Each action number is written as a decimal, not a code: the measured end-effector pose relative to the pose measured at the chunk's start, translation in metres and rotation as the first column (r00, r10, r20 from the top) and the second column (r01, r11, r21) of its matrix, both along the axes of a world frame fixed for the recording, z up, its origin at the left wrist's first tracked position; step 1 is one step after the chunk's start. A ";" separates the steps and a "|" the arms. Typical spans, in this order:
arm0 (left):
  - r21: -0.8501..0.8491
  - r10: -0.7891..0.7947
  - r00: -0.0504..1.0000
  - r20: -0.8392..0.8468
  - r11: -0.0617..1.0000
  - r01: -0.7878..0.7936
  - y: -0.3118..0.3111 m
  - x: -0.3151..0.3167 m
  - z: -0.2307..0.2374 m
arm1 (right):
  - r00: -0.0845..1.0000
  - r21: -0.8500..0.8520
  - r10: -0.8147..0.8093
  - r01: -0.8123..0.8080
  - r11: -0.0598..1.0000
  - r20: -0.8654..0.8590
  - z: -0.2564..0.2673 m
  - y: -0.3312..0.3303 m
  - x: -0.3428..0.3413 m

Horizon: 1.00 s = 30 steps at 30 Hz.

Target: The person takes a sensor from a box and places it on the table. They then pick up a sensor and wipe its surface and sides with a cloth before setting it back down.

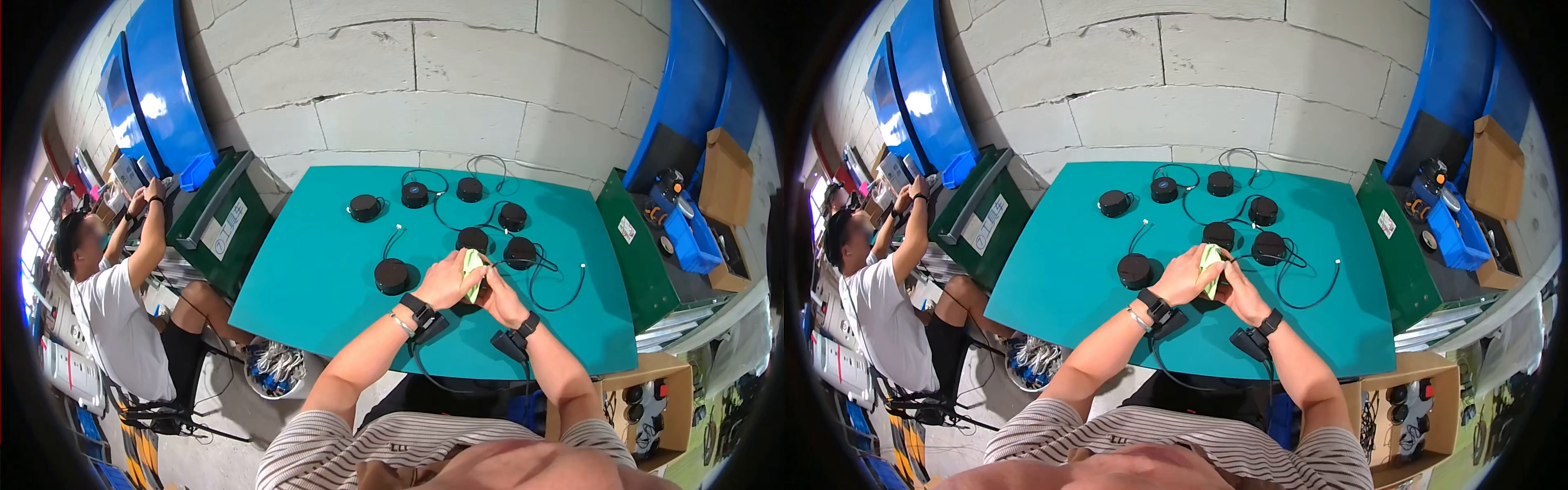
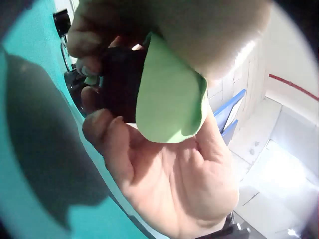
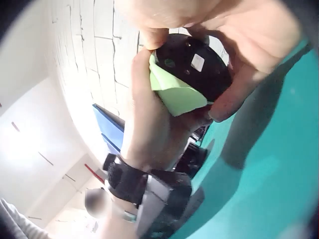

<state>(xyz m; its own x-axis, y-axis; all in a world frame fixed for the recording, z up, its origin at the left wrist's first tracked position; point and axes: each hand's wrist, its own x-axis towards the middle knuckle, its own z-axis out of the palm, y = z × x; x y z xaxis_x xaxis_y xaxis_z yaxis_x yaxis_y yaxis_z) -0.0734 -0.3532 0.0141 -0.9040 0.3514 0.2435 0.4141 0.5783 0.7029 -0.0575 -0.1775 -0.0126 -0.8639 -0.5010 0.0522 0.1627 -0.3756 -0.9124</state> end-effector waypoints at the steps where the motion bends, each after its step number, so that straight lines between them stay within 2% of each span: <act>1: -0.033 0.006 0.999 -0.042 0.999 -0.007 0.000 0.003 0.003 | 0.994 -0.072 0.088 -0.083 0.994 0.070 -0.002 0.004 -0.003; 2: -0.065 0.010 0.996 -0.086 0.998 -0.016 0.001 0.005 0.008 | 0.975 -0.149 0.179 -0.159 0.976 0.130 -0.002 0.006 -0.006; 3: -0.067 0.007 0.996 -0.087 0.998 -0.013 0.000 0.008 0.013 | 0.964 -0.154 0.171 -0.142 0.978 0.202 0.007 0.007 -0.004; 5: -0.072 -0.102 0.979 -0.179 0.993 0.090 -0.002 0.012 0.022 | 0.946 -0.196 0.202 -0.154 0.968 0.254 0.008 0.012 -0.007; 7: -0.079 -0.102 0.977 -0.186 0.993 0.088 -0.001 0.014 0.026 | 0.924 -0.239 0.231 -0.160 0.958 0.306 0.007 0.014 -0.007; 9: -0.083 -0.095 0.977 -0.193 0.993 0.081 -0.001 0.014 0.025 | 0.954 -0.214 0.196 -0.147 0.966 0.229 0.005 0.009 -0.007; 11: -0.029 -0.024 0.989 -0.144 0.999 0.020 0.000 0.012 0.021 | 0.978 -0.178 0.159 -0.134 0.975 0.134 0.004 0.005 -0.005; 12: -0.029 -0.025 0.990 -0.142 0.999 0.021 0.001 0.010 0.018 | 0.978 -0.178 0.158 -0.133 0.975 0.137 0.003 0.004 -0.004; 14: -0.026 0.030 0.996 -0.087 0.999 -0.033 0.001 0.007 0.010 | 1.000 -0.040 0.011 -0.011 0.999 -0.001 0.001 0.002 -0.001; 16: -0.002 0.022 0.997 -0.078 1.000 -0.022 0.001 0.003 0.005 | 0.999 -0.015 0.016 -0.016 1.000 -0.049 0.001 0.001 -0.002; 18: -0.007 0.044 0.999 0.022 0.999 -0.044 0.000 0.000 -0.001 | 0.985 0.102 -0.032 0.050 0.994 -0.169 -0.001 0.000 -0.002; 22: 0.033 0.033 0.994 0.107 0.999 -0.036 0.000 -0.003 -0.006 | 0.979 0.125 -0.063 0.089 0.988 -0.194 0.002 -0.003 0.002; 24: 0.096 0.009 0.982 0.187 0.995 -0.027 0.000 -0.004 -0.007 | 0.841 0.341 -0.084 0.306 0.889 -0.535 0.007 -0.003 0.002; 27: 0.152 -0.029 0.975 0.221 0.988 -0.005 -0.001 -0.005 -0.008 | 0.788 0.357 -0.095 0.379 0.854 -0.609 0.004 -0.002 0.001; 30: 0.153 -0.019 0.978 0.208 0.988 -0.014 0.001 -0.003 -0.007 | 0.809 0.331 -0.119 0.363 0.871 -0.575 0.004 -0.004 0.002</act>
